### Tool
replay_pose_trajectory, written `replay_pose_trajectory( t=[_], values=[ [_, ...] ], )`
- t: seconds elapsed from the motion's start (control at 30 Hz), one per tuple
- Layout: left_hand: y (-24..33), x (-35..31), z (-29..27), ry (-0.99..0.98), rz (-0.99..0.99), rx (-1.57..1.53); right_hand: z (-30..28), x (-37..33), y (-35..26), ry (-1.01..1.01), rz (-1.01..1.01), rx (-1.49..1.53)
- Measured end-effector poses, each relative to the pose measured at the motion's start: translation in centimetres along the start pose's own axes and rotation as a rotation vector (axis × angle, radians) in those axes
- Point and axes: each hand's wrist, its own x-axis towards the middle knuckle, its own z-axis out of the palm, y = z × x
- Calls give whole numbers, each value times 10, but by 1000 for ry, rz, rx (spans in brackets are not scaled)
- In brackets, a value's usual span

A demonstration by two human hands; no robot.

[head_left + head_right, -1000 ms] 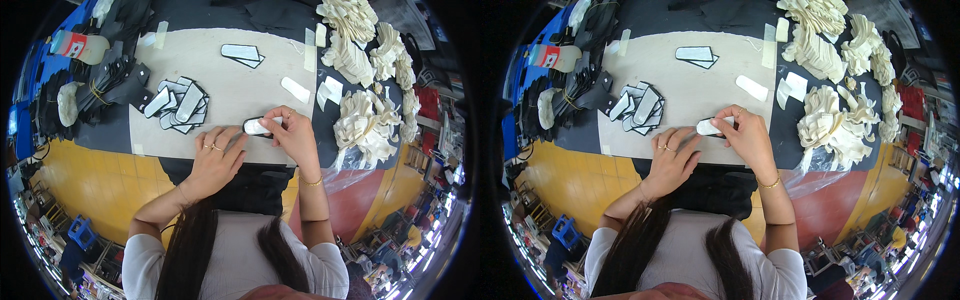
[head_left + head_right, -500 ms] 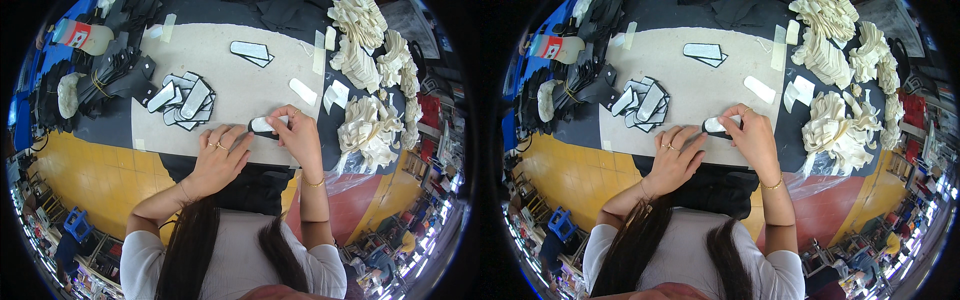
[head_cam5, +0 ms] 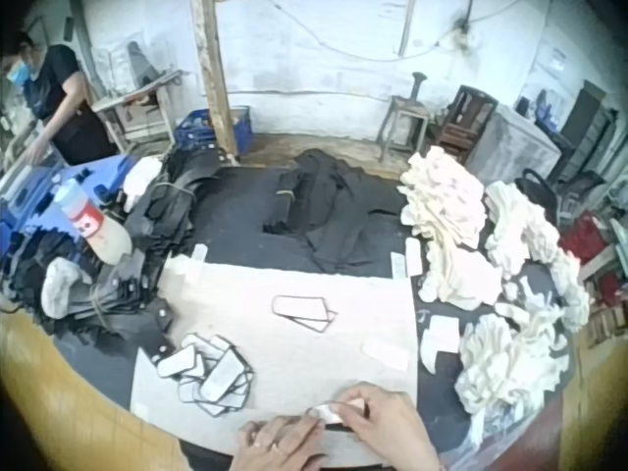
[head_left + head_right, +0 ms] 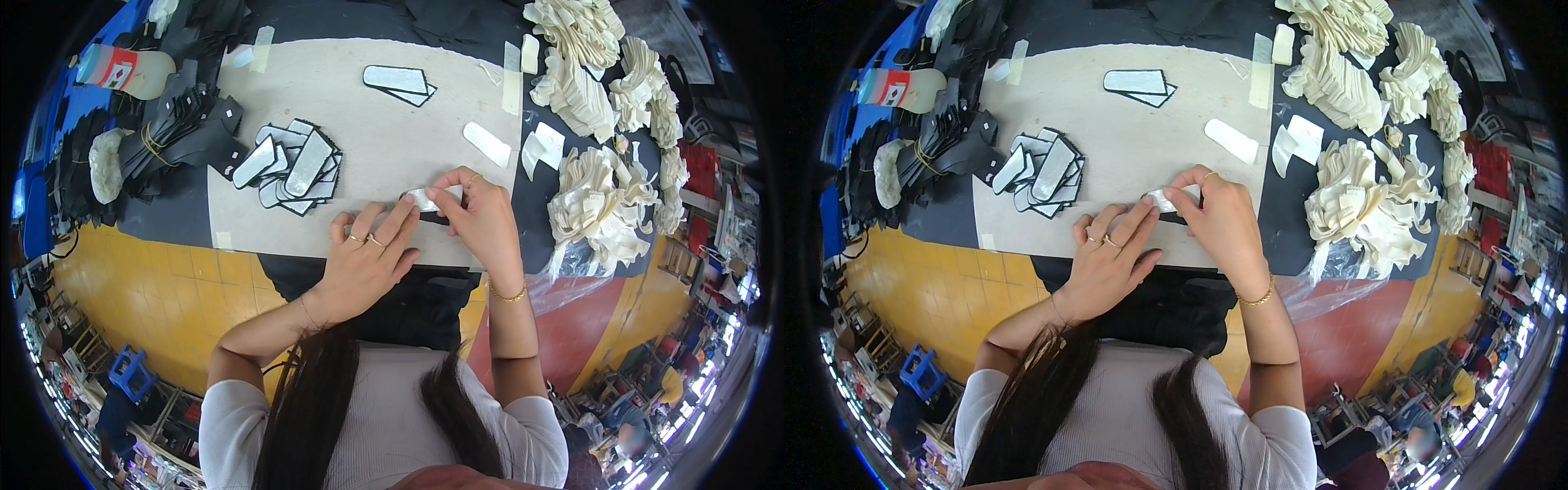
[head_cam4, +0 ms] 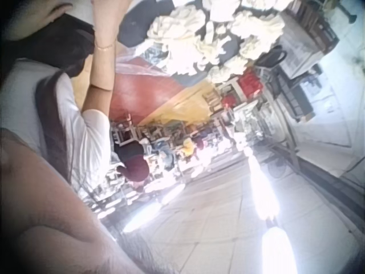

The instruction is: The person repeatedly picks up small black and white fabric pieces from a table, aligns them, and presses them together by hand. They handle the pieces one at a time, occasionally stacking completed pairs on the table.

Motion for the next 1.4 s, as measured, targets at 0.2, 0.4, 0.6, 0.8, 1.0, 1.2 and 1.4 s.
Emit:
replay_pose_trajectory(
  t=[0.2,0.4,0.6,0.8,1.0,1.2,1.4],
  values=[
    [-1,2,0,-1,40,117,3,-8,7,149,-98,-71],
    [-1,3,1,3,62,138,3,-8,12,209,-129,-48],
    [-1,2,2,4,51,120,3,-11,8,205,-104,-62],
    [-2,2,2,10,59,137,2,-9,10,206,-134,-60],
    [-2,2,2,14,57,134,5,-11,9,233,-172,-106],
    [-1,5,0,24,60,120,-4,-13,7,429,-236,-348],
    [-2,10,1,49,52,53,10,-19,10,494,-284,-518]
  ],
)
